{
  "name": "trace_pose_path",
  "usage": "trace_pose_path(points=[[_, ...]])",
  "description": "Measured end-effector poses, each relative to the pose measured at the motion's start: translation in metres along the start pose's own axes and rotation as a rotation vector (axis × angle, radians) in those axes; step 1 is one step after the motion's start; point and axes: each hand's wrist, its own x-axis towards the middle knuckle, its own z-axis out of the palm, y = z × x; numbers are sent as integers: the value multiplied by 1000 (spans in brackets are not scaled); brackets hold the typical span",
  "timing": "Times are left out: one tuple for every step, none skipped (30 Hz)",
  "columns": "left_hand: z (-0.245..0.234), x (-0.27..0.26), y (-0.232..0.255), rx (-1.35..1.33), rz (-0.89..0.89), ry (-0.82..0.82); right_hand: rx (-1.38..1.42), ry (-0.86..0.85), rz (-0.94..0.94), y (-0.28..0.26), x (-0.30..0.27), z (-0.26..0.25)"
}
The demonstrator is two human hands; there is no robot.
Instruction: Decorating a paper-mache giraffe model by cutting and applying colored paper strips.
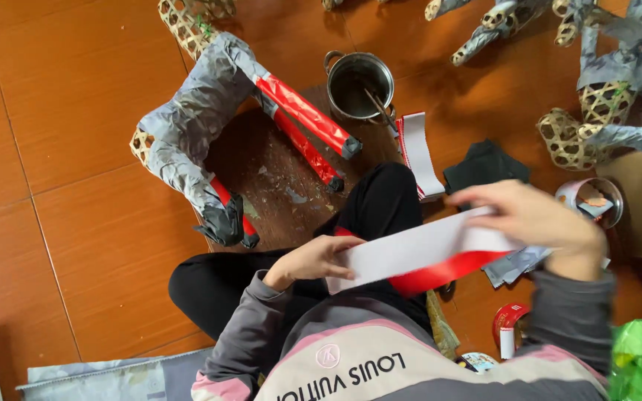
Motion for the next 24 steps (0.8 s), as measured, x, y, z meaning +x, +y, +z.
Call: trace_pose_path(points=[[-2, -3, -7, 38, -20, 46, -91, 73, 237, 27, -9, -2], [-6, -6, -15, 80, -39, 91, -178, 159, 470, 54, -18, -5], [-6, -7, -26, 80, -43, 91, -175, 157, 468, 93, -17, 4], [-7, -8, -37, 55, -111, 154, -201, 118, 618, 133, -17, 12], [-7, -9, -48, 30, -178, 218, -226, 82, 767, 172, -17, 20], [-3, -3, -58, 29, -178, 221, -228, 81, 766, 173, 0, 37], [0, 2, -68, 119, -185, 260, -451, 10, 967, 175, 18, 55], [4, 7, -78, 208, -193, 299, -676, -65, 1163, 176, 35, 72], [9, 14, -87, 205, -193, 303, -681, -66, 1161, 140, 51, 88], [11, 22, -95, 323, -152, 295, -666, 109, 598, 103, 70, 103], [14, 30, -104, 441, -112, 287, -618, 285, 37, 67, 87, 118], [16, 30, -102, 446, -111, 290, -619, 290, 33, 41, 102, 142], [18, 30, -99, 387, -128, 321, -231, 161, -49, 15, 117, 165], [16, 34, -95, 336, -134, 347, 155, 43, -131, -9, 132, 185], [14, 21, -90, 350, -125, 345, 151, 59, -134, -5, 141, 191], [8, 13, -83, 283, -107, 369, 196, 83, -105, -1, 151, 193], [2, 5, -77, 215, -89, 391, 241, 108, -79, 5, 161, 194], [1, -1, -74, 238, -64, 366, 240, 149, -68, 16, 168, 197], [-2, -6, -73, 57, -75, 396, 208, 120, -224, 28, 176, 201], [-3, -14, -73, -129, -97, 415, 175, 88, -373, 39, 182, 208], [-5, -14, -81, -110, -82, 382, 175, 126, -356, 45, 186, 202], [-3, -17, -89, -156, -154, 393, 133, 160, -370, 50, 188, 199], [-4, -20, -98, -199, -226, 404, 90, 194, -383, 54, 192, 196], [-4, -20, -109, -191, -224, 382, 95, 211, -368, 56, 193, 170]])
